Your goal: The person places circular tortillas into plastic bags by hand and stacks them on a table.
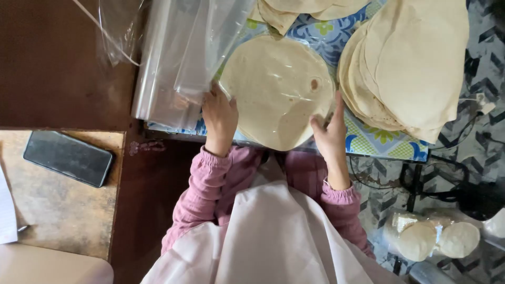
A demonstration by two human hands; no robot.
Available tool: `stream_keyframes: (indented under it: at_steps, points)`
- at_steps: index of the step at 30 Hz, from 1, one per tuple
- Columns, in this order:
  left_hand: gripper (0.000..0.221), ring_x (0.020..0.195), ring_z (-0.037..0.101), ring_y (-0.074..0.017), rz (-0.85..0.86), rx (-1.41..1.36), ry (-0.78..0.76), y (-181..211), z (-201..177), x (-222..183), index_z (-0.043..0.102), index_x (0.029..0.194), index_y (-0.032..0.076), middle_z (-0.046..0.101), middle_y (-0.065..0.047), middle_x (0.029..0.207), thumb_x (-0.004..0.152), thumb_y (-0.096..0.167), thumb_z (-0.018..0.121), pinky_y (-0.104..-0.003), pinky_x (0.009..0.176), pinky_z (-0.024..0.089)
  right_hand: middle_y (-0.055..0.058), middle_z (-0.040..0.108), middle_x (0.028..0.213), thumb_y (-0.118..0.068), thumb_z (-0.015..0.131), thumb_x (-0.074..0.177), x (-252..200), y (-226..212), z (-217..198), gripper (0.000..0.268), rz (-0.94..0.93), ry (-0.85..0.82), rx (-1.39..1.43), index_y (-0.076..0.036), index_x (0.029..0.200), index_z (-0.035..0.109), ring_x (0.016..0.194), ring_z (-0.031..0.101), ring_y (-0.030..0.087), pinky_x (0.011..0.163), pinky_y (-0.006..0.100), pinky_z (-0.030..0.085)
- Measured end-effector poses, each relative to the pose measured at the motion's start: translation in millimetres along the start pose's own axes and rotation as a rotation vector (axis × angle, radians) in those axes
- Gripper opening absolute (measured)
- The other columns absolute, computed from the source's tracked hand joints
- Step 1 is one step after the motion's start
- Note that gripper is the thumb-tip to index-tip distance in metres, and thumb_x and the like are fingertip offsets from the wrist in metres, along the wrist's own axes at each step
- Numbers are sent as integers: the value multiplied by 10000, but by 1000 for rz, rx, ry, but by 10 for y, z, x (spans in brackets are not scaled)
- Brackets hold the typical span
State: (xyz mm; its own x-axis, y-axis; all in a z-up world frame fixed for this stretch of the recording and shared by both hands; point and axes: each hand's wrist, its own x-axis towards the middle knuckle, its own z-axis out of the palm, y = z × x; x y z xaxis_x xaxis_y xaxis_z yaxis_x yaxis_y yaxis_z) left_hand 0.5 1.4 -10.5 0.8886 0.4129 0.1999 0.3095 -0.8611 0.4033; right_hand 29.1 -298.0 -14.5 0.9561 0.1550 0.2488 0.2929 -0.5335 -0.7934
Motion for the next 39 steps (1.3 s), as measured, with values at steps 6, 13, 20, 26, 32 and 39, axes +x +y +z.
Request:
stream_keyframes:
  at_steps: [6,13,20,26,32,39]
  points:
    - [532,851,660,-413,42,-139,21,-240,70,66,546,1171,-69,663,-216,919,846,253,817,-496,754,514,128,689,1149,75,684,940,12,-122,-40,837,296,-11,404,-69,1644,253,827,654,96,712,222,527]
    - [341,735,639,-410,27,-281,-29,-154,-15,-55,585,906,35,647,-140,730,798,238,837,-528,681,483,122,631,1356,96,719,908,53,-153,-199,780,149,-43,245,-72,1583,366,913,709,127,777,251,578]
    - [557,992,644,-438,12,-108,-2,-70,28,128,570,1297,80,697,-221,1057,830,266,810,-547,836,508,183,655,1335,19,776,856,55,-402,-145,780,147,-50,78,-81,1549,433,933,706,163,778,296,585]
    - [945,1421,365,-486,70,204,163,-36,38,926,281,1630,246,422,-278,1542,867,444,801,-647,1100,320,169,697,1058,-86,835,856,10,-452,-156,809,164,-56,-56,-100,1557,432,836,662,156,728,302,551]
    - [591,1353,416,-390,264,501,137,-431,31,1666,623,1402,229,523,-142,1365,827,171,745,-665,1118,364,89,686,860,-118,847,847,18,-435,-160,800,205,-49,-51,-94,1542,453,680,589,117,643,274,502]
    - [384,1081,518,-381,327,391,286,-450,41,2249,662,1198,171,585,-146,1116,820,142,719,-582,907,418,138,671,1025,-78,828,846,8,-373,-159,786,121,-40,-64,-94,1538,456,757,626,124,671,282,509]
